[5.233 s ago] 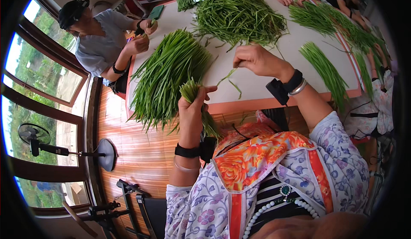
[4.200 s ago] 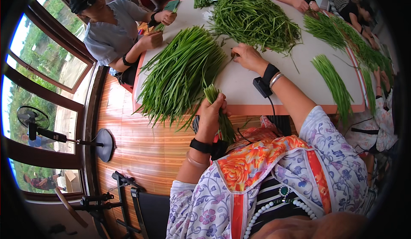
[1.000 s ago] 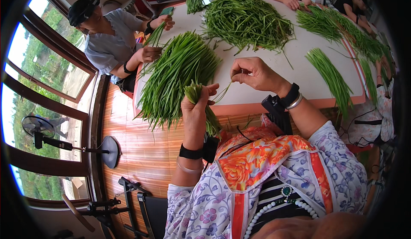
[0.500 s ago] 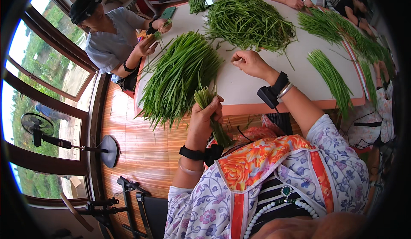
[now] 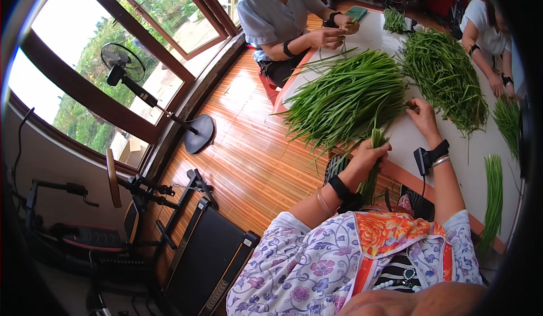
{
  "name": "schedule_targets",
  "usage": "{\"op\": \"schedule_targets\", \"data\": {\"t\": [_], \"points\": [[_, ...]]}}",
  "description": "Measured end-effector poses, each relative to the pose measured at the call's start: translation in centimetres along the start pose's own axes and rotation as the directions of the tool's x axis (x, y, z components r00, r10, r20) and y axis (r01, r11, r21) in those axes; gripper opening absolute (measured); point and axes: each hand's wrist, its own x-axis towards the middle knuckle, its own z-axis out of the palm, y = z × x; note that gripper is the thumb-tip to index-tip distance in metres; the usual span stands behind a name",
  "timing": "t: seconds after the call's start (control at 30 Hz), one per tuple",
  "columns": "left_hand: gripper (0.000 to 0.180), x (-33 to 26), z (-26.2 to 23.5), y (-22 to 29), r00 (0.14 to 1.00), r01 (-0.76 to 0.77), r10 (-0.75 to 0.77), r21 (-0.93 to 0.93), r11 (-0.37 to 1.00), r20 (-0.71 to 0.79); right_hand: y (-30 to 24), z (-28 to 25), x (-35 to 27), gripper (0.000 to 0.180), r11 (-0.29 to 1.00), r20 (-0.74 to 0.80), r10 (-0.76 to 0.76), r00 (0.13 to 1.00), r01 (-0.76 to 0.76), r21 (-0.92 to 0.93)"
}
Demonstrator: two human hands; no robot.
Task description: The person sorts through a bundle of green chives by hand, stripping away individual leaves and placing them into separate piles on the table.
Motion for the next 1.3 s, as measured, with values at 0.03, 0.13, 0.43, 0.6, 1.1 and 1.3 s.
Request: {"op": "schedule_targets", "data": {"t": [0.03, 0.13, 0.43, 0.6, 1.1, 1.3], "points": [[0.017, 0.0, 0.0, -0.1, 1.000, -0.018, 0.018, 0.005, 1.000, -0.017, -0.4, 0.3, 0.2, 0.018, 1.000, 0.002, 0.006, 1.000, -0.006, 0.000], [0.017, 0.0, -0.5, 0.1, 1.000, -0.030, 0.030, 0.017, 0.999, 0.008, -0.5, 0.8, 0.0, 0.017, 0.999, -0.004, 0.040, 0.999, -0.040, 0.010], [0.014, 0.1, 0.3, 0.1, 0.999, -0.041, 0.041, -0.008, 0.999, 0.013, -2.4, 0.3, -0.5, 0.014, 0.997, -0.001, -0.049, 0.999, 0.049, 0.063], [0.017, 0.0, 0.4, 0.8, 0.996, -0.089, 0.089, 0.013, 0.996, 0.011, -1.9, -0.5, -1.9, 0.009, 0.964, 0.095, 0.025, 0.995, -0.049, 0.262], [0.014, 0.0, 0.6, 2.9, 0.995, -0.040, 0.037, -0.023, 0.999, -0.088, -1.7, -2.1, -1.4, 0.013, 0.810, 0.185, 0.196, 0.963, -0.265, 0.523], [0.016, 0.5, 1.0, 1.5, 0.986, -0.064, 0.062, -0.011, 0.998, -0.156, -1.9, -1.7, -2.1, 0.011, 0.800, 0.213, 0.232, 0.949, -0.310, 0.513]]}}
